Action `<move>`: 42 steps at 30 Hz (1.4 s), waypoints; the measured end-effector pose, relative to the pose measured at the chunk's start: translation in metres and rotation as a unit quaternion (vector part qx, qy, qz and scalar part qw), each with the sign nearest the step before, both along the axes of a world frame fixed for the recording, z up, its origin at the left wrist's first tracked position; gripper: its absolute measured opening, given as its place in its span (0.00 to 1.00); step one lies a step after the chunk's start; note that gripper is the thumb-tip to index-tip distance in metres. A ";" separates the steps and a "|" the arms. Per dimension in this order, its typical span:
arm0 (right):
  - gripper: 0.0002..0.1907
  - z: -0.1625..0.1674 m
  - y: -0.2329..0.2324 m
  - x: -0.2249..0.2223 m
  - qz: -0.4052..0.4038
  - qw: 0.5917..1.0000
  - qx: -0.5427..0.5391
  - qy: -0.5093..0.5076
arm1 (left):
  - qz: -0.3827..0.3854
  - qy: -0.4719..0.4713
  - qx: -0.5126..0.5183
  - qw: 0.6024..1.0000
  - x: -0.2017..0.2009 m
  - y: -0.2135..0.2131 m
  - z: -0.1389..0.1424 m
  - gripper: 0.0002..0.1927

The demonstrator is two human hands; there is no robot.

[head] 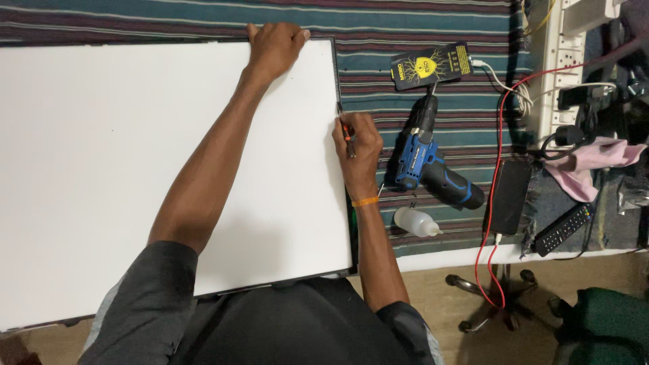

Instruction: The person uses a small screwdriver to pry open the bezel of a flat-screen monitor or TV. They work along the edges, releasing clips and separating the frame from the screen panel.

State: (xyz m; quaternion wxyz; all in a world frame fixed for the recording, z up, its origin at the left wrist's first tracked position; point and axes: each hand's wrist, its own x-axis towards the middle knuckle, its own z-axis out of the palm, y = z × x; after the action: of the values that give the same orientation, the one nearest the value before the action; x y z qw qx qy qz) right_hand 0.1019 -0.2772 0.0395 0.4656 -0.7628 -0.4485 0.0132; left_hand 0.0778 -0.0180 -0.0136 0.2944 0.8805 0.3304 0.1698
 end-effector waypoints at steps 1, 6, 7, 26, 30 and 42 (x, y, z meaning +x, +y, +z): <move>0.05 0.000 -0.001 0.000 0.000 1.000 -0.004 -0.005 | -0.001 -0.001 -0.004 1.000 0.000 0.000 0.001 0.20; 0.05 0.000 -0.003 0.000 -0.010 0.999 -0.036 0.008 | -0.004 0.013 -0.004 1.000 -0.001 -0.001 0.003 0.22; 0.05 0.000 -0.003 0.000 -0.003 1.000 -0.025 0.017 | -0.008 0.014 -0.011 1.000 -0.001 -0.001 0.003 0.22; 0.06 0.004 -0.003 0.002 -0.005 1.000 -0.023 0.010 | 0.001 0.017 -0.019 1.000 0.003 -0.001 0.005 0.20; 0.06 0.003 -0.003 0.005 -0.007 0.999 -0.028 0.023 | 0.003 0.021 -0.012 1.000 0.002 -0.002 0.008 0.21; 0.05 0.003 0.002 0.003 -0.026 0.997 -0.022 0.075 | 0.008 0.038 -0.016 0.999 0.002 -0.003 0.007 0.23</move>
State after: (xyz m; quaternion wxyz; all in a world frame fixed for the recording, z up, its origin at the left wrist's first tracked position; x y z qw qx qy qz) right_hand 0.1044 -0.2749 0.0424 0.4813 -0.7813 -0.3915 0.0684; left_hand 0.0803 -0.0208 -0.0070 0.2942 0.8788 0.3511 0.1335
